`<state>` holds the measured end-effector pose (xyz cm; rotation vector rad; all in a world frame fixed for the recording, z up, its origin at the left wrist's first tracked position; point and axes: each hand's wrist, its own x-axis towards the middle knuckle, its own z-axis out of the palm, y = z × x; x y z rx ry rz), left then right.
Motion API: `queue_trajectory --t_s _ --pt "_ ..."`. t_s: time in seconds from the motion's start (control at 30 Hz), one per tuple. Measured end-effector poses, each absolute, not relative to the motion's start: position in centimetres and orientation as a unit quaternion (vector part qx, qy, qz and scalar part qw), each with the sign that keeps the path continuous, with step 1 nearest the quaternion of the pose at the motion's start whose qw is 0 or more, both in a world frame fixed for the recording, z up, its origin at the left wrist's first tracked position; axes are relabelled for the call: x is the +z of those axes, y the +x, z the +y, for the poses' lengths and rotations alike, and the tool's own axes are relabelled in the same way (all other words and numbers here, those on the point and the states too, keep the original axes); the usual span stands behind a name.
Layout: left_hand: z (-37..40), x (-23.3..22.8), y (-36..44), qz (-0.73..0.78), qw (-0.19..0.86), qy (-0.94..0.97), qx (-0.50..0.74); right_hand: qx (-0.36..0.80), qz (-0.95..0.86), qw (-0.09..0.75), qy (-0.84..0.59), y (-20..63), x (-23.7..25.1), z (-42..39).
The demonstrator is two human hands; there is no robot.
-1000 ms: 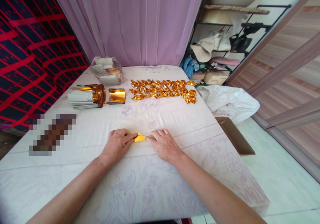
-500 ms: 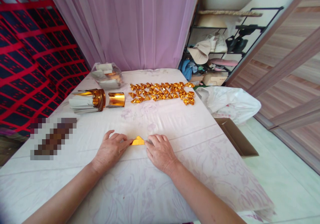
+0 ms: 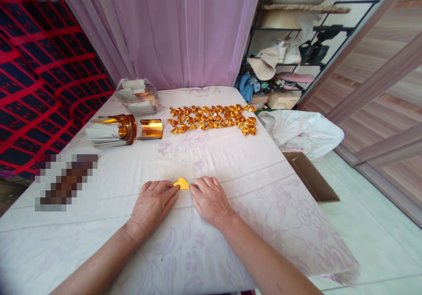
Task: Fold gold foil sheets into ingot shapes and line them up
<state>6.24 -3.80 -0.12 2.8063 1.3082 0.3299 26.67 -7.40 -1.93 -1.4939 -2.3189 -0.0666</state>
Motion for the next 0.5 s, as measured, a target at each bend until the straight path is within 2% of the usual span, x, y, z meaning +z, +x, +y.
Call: queue_trajectory --t_s 0.23,0.5 --pt "-3.3 -0.6 6.0 0.419 0.024 0.899 0.128 -0.025 -0.821 0.226 -0.524 26.8 -2.2 -7.3" --pt "-2.5 -1.0 6.1 0.471 0.089 0.864 0.155 -0.032 -0.83 0.236 -0.504 26.8 -2.1 -7.3"
